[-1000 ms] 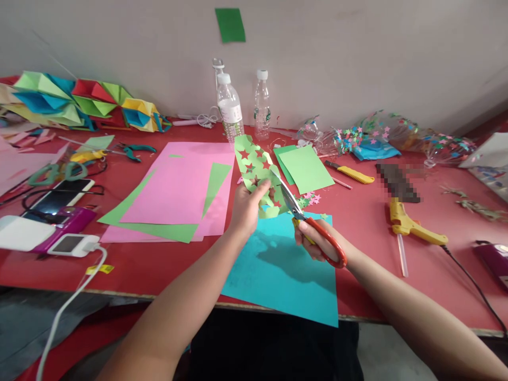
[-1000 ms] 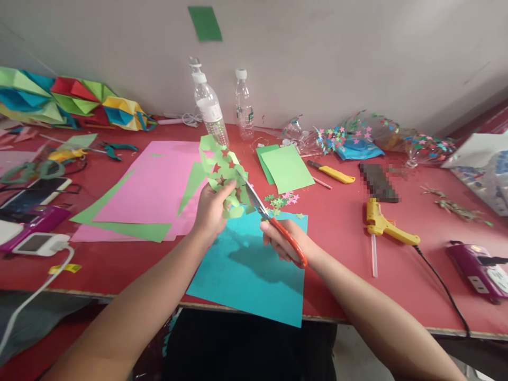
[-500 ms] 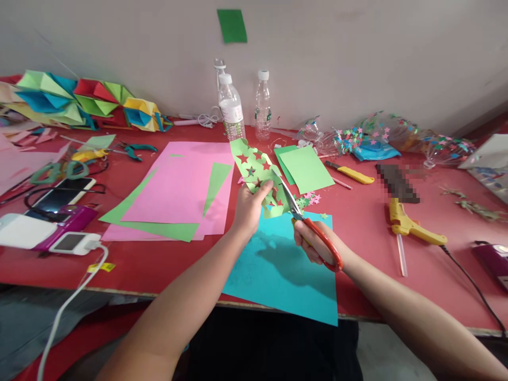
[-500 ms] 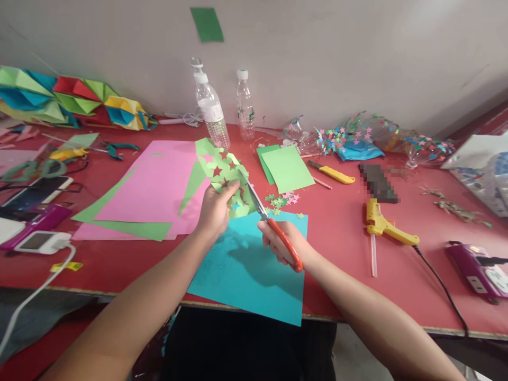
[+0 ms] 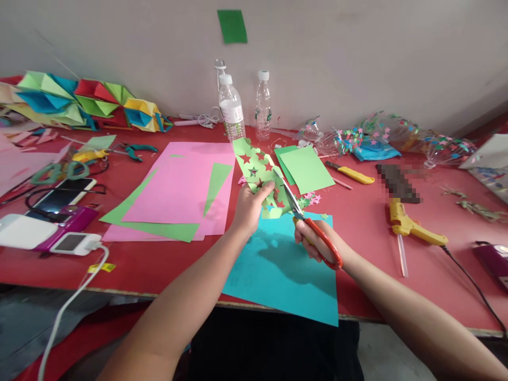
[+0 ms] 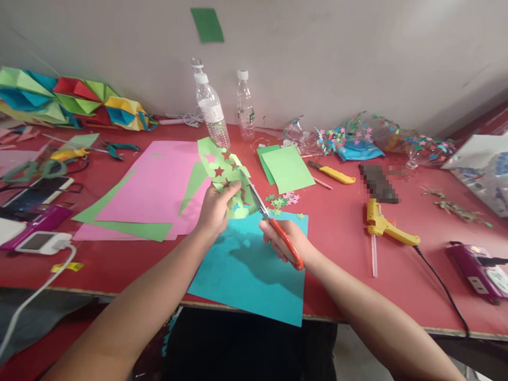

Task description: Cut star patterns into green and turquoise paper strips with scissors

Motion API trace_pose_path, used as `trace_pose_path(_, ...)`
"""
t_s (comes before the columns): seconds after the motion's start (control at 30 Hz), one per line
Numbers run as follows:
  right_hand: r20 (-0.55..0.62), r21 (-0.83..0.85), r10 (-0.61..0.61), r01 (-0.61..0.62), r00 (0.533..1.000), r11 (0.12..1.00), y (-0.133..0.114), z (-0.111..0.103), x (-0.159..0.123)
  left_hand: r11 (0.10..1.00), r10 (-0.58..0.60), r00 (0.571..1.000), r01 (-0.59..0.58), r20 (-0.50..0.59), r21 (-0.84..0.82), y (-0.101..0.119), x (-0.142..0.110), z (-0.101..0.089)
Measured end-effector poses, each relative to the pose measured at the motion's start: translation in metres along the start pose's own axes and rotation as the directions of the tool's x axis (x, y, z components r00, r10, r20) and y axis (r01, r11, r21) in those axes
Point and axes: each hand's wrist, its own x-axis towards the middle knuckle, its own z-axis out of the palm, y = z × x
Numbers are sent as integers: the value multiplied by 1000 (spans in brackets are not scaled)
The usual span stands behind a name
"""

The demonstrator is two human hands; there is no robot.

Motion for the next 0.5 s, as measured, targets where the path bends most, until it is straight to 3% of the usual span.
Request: trace_pose_path(0.5, -60, -92, 76, -81, 995, 992, -7, -10, 1, 995, -71, 997, 72, -14, 67, 11, 6, -7)
